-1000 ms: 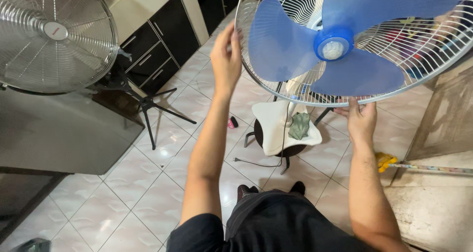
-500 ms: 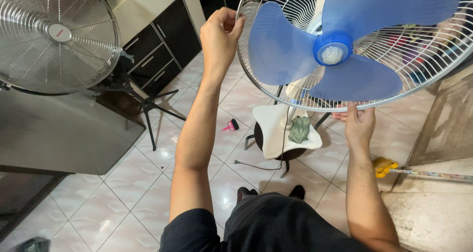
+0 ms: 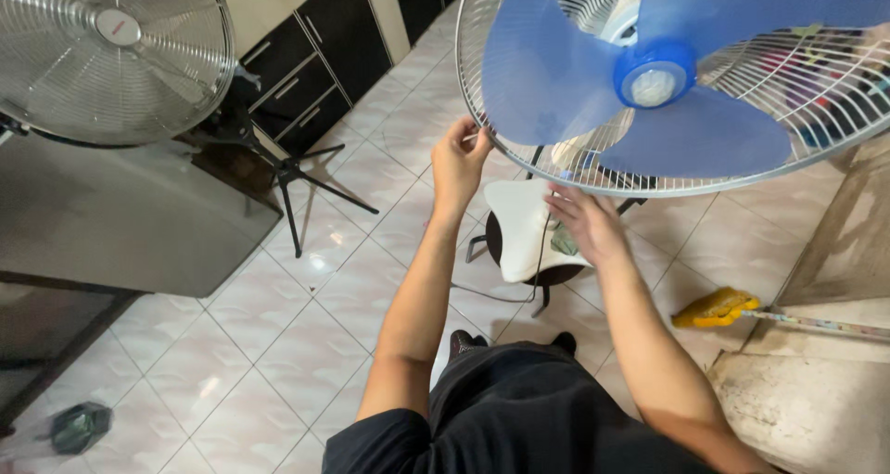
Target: The person removes the front grille of a standing electric fan, then reattaches it and uses a screwdriver to tighten the screws on the grille and neck. The fan remains assembled at the end of the clip.
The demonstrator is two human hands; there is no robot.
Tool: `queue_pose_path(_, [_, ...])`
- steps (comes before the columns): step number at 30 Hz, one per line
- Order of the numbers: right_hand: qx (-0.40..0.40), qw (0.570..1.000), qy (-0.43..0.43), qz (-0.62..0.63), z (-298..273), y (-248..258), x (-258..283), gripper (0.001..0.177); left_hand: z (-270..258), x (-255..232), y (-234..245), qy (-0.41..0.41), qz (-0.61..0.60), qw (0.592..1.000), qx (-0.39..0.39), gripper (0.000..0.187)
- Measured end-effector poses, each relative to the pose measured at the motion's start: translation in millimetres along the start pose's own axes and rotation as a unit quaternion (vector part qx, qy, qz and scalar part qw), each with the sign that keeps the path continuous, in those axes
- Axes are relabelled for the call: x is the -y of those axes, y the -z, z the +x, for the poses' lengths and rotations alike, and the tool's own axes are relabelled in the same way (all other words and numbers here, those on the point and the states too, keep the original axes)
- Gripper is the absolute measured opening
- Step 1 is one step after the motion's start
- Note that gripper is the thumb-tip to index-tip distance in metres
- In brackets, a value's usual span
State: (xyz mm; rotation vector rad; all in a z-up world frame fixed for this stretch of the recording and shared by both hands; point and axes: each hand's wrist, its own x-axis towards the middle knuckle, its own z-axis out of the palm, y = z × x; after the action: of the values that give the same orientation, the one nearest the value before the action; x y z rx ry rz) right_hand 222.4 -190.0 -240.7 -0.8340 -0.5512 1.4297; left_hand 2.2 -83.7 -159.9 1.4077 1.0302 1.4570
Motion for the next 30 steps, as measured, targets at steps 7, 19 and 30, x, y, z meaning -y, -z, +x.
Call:
queue_pose_path(7, [-0.031,0.980,0.048,0.191,44.6,-55.9,-40.9,0.016,8.1,-24.9,1.0,0.017,0.088,0.996,-0.009,0.013])
queue_pose_path(19, [-0.107,0.975,0.085,0.177,42.9,-59.6,-48.9,0.010,49.1,-85.1,18.0,-0.189,0.118,0.974,-0.031,0.020])
queue_pose_path(30, [-0.094,0.980,0.060,0.163,44.6,-55.9,-52.1,0.013,75.8,-142.3,13.6,-0.249,0.247,0.935,-0.054,0.008])
